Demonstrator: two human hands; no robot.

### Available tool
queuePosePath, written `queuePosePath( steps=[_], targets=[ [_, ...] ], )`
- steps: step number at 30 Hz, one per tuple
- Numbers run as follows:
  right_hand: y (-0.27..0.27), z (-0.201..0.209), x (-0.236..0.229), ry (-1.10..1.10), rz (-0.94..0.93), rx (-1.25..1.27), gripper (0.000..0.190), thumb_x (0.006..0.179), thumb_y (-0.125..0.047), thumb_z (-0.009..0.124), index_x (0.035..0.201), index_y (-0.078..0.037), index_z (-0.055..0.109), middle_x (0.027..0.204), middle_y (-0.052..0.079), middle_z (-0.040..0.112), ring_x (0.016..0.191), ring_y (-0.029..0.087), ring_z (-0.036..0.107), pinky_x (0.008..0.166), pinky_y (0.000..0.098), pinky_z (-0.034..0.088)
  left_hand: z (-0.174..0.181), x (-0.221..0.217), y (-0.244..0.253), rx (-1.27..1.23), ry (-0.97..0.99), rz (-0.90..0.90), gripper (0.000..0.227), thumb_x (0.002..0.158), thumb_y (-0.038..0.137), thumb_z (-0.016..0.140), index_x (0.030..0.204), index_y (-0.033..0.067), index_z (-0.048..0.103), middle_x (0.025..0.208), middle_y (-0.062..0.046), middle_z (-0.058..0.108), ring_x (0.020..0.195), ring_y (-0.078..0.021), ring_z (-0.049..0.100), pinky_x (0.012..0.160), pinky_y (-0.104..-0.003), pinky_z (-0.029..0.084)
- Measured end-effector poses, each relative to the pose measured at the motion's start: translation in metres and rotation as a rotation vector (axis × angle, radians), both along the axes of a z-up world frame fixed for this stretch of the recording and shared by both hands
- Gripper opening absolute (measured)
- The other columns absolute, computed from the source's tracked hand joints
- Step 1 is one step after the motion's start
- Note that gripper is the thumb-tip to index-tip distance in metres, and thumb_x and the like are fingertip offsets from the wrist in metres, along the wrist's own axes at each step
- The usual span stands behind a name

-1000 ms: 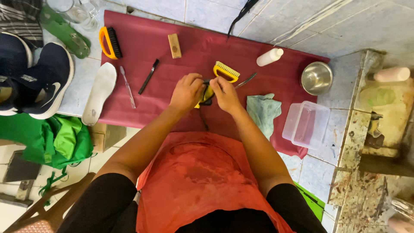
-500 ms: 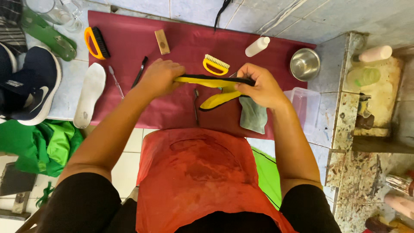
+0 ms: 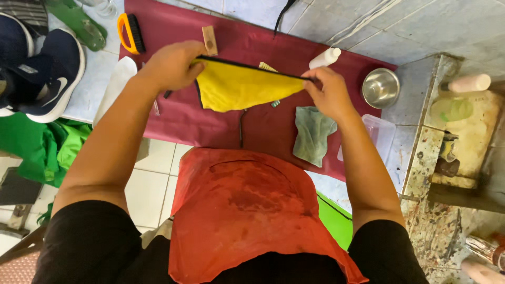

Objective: The person washes a plastic container in a sink and dries it with a cloth. They then wipe the table surface and organize various items, including a yellow pouch, brushes, and a light blue cloth, arranging them neatly on the red mat.

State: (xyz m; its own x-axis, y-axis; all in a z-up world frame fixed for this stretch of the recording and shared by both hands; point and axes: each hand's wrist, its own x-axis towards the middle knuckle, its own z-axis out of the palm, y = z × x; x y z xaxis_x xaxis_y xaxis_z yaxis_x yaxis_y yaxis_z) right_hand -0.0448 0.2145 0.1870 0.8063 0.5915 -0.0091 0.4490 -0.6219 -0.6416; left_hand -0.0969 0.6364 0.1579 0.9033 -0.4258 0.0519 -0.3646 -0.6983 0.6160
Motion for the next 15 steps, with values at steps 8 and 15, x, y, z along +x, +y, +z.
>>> queuePosePath(
  steps=[8, 15],
  targets=[
    [0.012, 0.027, -0.040, -0.452, -0.085, 0.255, 0.006, 0.102, 0.000, 0.065, 0.107, -0.003, 0.067, 0.095, 0.011, 0.064, 0.086, 0.028, 0.055, 0.082, 0.0415, 0.040, 0.049, -0.075, -0.003, -0.113, -0.301, 0.227, 0.017, 0.098, -0.001, 0.072, 0.113, 0.0072, 0.070, 0.114, -0.009, 0.064, 0.095, -0.0281, 0.068, 0.067, -0.040, 0.051],
    [0.007, -0.101, -0.113, -0.153, -0.085, 0.339, 0.010, 0.095, 0.003, 0.070, 0.101, -0.006, 0.072, 0.110, 0.014, 0.072, 0.098, 0.035, 0.070, 0.085, 0.0403, 0.055, -0.083, -0.177, -0.025, -0.201, -0.063, 0.433, 0.012, 0.090, 0.010, 0.074, 0.097, 0.0187, 0.069, 0.118, 0.007, 0.073, 0.106, -0.0190, 0.073, 0.080, -0.030, 0.058]
  ],
)
